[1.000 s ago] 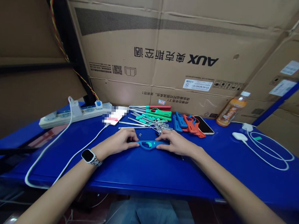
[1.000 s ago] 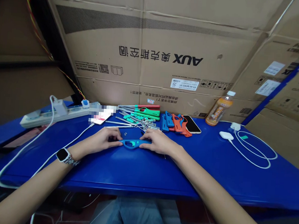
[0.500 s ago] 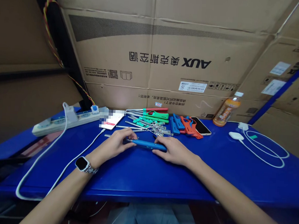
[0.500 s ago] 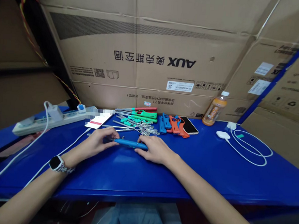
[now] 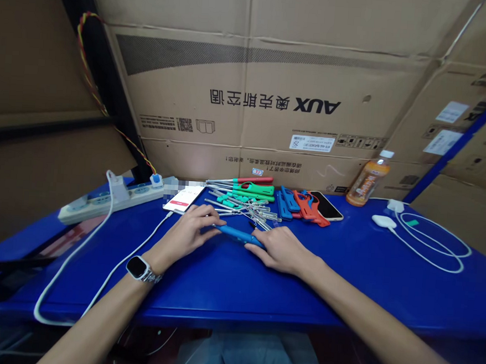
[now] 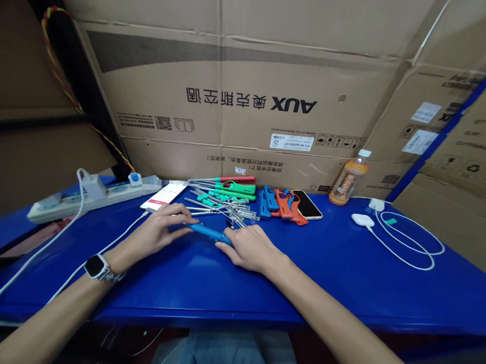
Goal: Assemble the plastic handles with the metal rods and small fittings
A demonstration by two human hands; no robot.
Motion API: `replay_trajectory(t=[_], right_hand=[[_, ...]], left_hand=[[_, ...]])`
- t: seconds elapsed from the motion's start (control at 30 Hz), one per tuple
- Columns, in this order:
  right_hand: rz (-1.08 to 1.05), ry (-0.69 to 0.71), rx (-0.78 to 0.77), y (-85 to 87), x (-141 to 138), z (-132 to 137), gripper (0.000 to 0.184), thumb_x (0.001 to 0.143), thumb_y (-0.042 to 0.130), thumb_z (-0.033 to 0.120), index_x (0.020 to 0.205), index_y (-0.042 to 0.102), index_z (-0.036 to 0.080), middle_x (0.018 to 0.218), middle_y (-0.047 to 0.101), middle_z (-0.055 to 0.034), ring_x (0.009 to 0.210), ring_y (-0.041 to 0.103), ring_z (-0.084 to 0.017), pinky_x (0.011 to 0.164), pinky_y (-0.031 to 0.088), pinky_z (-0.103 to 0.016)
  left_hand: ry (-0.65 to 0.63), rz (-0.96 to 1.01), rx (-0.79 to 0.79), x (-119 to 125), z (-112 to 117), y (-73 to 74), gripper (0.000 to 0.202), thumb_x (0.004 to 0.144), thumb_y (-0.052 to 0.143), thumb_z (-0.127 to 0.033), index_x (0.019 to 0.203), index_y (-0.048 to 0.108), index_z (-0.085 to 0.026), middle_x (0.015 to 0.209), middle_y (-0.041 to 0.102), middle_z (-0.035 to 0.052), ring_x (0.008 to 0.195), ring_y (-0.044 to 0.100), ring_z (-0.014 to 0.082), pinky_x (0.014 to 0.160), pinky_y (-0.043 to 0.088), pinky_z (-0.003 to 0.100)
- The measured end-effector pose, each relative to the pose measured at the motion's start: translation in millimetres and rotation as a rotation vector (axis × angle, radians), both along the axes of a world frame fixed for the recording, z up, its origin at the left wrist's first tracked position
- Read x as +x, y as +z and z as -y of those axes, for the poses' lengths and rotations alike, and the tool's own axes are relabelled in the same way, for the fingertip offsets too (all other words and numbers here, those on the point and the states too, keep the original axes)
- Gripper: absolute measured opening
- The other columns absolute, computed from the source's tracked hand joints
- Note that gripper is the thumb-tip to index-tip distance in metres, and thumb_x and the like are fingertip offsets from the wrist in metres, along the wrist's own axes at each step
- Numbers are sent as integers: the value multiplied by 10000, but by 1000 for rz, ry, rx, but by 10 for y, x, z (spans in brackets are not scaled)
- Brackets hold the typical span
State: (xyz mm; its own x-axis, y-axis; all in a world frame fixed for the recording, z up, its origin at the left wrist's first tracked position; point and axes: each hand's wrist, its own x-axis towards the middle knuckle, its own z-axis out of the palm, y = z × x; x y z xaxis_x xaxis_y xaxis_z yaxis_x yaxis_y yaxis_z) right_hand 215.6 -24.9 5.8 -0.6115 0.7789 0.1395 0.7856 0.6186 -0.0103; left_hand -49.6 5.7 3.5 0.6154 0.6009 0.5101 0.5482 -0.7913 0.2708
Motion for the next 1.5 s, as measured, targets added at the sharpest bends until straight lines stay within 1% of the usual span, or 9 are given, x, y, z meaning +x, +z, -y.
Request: replay_trajectory(t=[0.27,0.4,0.47,0.6,0.83,1.03,1.13,1.27,1.5], right_hand=[[-41,-55,-11,5,-48,39,449,1029,279,510,994,583,182,801,698,-94,691,636,-226,583,259,-304],[-280,-137,-117,-21,-41,11,440,1031,280,511,953,576,196,759,674,-55,693,627,-207,598,291,-290],[-429,-153,-183,-43,-55,-4,444,1029,279,521,917,569,205,738,657,-31,686,617,-193,611,317,-281],[-641,-156,-276,-79,-113,-11,469,1020,267,549,869,555,212,739,647,-18,650,590,-173,619,361,-277],[-717,-130,-336,-81,-178,0,453,1016,245,564,987,537,219,697,614,-6,621,579,-172,606,387,-282],[-535,-44,-374,-10,-214,-78,474,1032,239,503,833,561,218,610,602,15,615,587,-159,632,383,-266],[-525,-120,-268,63,-198,-307,470,1035,259,439,837,621,215,603,620,14,628,599,-153,632,366,-256],[-351,-287,-46,164,-246,-747,244,929,497,345,802,667,226,773,705,0,752,634,-175,613,342,-249],[-231,-189,2,230,-647,-1203,195,849,617,358,940,733,231,1043,704,-75,1004,633,-250,731,429,-284]], left_hand=[[203,-19,208,63,52,64,251,923,622,-258,1165,670,-307,1170,638,61,1097,535,269,982,365,464],[437,362,285,170,106,155,299,912,603,-277,1209,615,-235,1247,578,101,1180,514,282,1009,396,449],[431,546,113,258,72,180,226,913,592,-339,1075,654,-193,1094,637,88,1045,582,256,923,460,401],[147,737,-594,512,-109,176,371,859,614,-522,868,680,-156,810,675,39,767,627,193,732,501,316],[-126,1146,-1022,821,-216,168,340,744,772,-422,898,635,-150,868,712,35,755,660,136,708,508,240],[-52,1210,-966,702,-162,163,324,757,721,-426,860,543,-175,818,728,39,740,707,190,660,556,290],[29,1107,-857,490,-225,192,317,770,699,-433,842,516,-184,685,676,-8,616,696,173,577,548,268],[124,854,-678,257,-313,205,336,799,666,-477,869,522,-182,629,607,-40,460,646,154,436,510,243],[210,663,-513,163,-370,107,343,858,597,-514,874,540,-176,680,592,-25,396,570,98,376,474,205]])
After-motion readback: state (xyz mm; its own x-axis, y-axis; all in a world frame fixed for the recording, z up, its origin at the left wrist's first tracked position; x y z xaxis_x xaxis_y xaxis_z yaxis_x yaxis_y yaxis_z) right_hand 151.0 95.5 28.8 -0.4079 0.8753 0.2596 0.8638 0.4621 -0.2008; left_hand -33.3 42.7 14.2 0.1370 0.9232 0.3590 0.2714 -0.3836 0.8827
